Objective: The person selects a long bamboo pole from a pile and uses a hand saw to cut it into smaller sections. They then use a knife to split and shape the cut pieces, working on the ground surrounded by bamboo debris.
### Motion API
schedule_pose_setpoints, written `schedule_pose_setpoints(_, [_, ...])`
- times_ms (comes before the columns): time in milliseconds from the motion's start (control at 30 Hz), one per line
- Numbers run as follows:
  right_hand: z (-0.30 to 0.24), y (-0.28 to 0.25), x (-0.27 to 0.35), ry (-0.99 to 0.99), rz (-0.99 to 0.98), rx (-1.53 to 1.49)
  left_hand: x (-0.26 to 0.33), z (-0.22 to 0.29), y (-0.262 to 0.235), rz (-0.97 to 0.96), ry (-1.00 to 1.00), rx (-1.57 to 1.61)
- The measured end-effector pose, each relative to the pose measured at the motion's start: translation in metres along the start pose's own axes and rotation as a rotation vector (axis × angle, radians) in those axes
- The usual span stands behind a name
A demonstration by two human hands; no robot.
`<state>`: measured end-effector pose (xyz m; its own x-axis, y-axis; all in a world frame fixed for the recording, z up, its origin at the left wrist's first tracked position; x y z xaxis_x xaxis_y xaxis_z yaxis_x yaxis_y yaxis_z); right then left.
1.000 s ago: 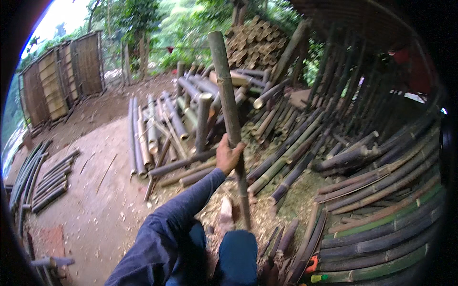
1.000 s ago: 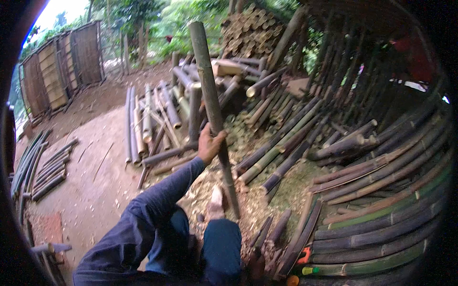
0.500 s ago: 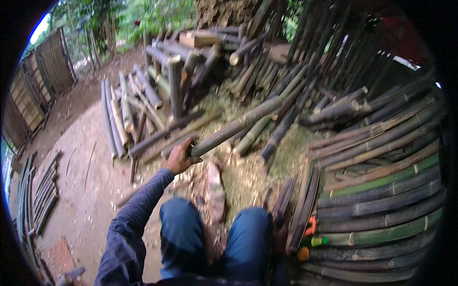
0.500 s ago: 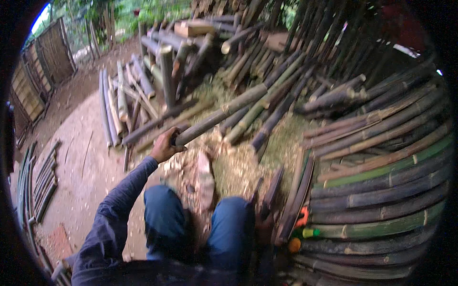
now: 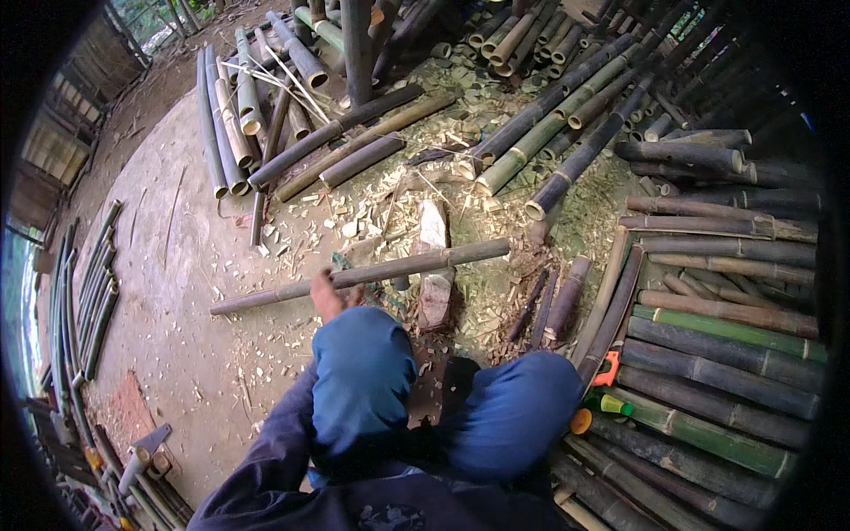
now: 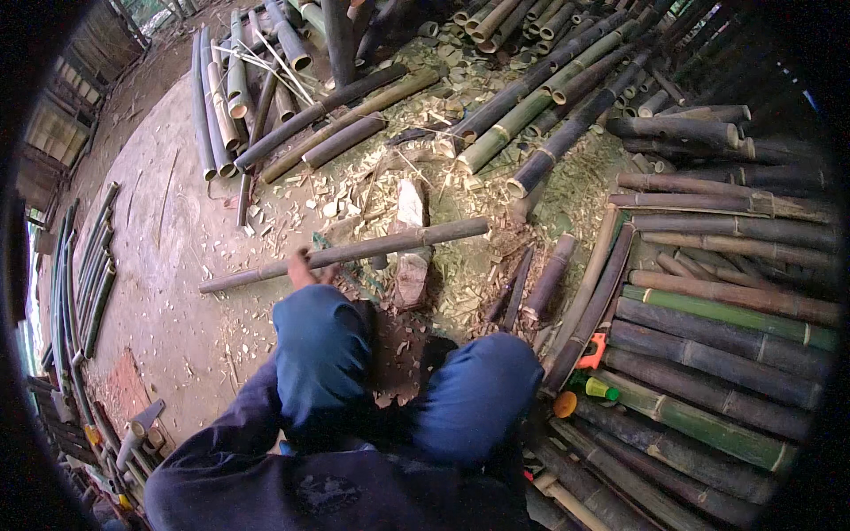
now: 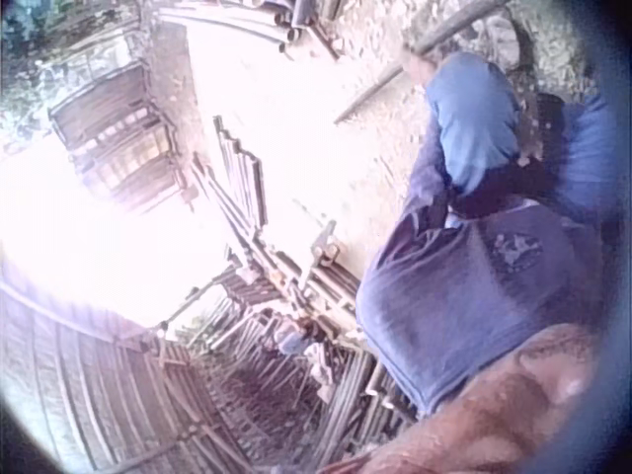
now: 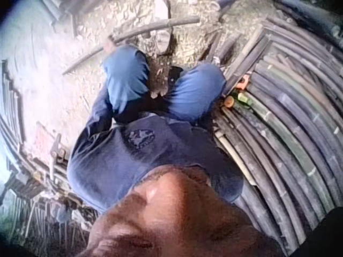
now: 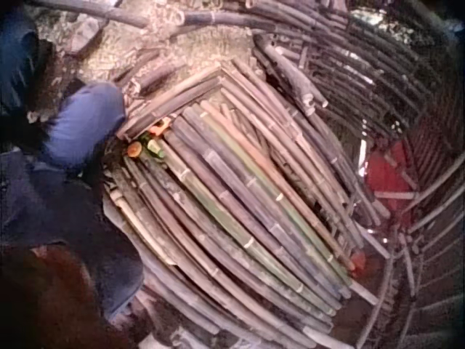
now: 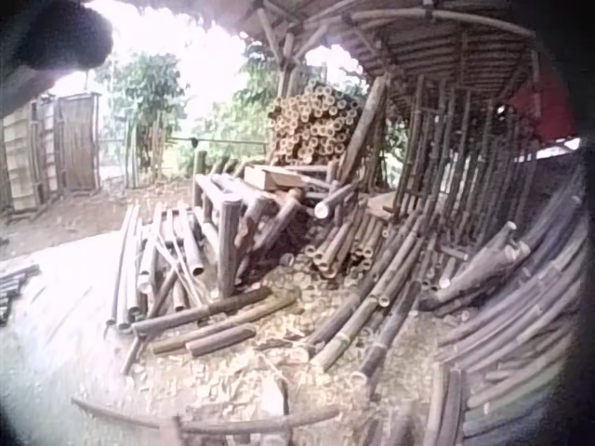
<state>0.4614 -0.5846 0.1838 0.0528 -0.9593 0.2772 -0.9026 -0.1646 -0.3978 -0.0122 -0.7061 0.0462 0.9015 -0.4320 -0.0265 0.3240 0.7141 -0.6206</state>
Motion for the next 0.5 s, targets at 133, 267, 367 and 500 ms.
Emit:
schedule_pose_setpoints(133, [0.017, 0.015, -0.009, 0.060, -0.026, -0.025, -0.004, -0.108, 0.001, 0.060, -1.041, 0.951])
schedule_pose_setpoints(267, [0.023, 0.043, -0.029, 0.080, -0.091, -0.070, -0.048, -0.128, -0.009, 0.030, -0.959, 1.306])
schedule_pose_setpoints(367, [0.005, 0.070, -0.044, 0.108, -0.207, -0.103, -0.075, -0.115, -0.026, -0.024, -0.718, 1.340])
schedule_pose_setpoints(500, [-0.039, 0.073, -0.072, -0.170, -0.228, 0.359, -0.086, 0.053, -0.078, -0.018, -0.406, 1.030])
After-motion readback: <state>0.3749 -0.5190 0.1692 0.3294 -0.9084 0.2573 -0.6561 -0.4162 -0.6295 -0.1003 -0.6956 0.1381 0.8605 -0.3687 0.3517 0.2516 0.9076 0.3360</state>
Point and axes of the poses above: each hand's wrist, its own x-axis away from the middle knuckle, its own y-axis out of the palm, z = x × y, the point moved 7 cm from there along -x, towards the middle knuckle, and after that the axes turned 4 degrees about -x, right-handed, at the moved point
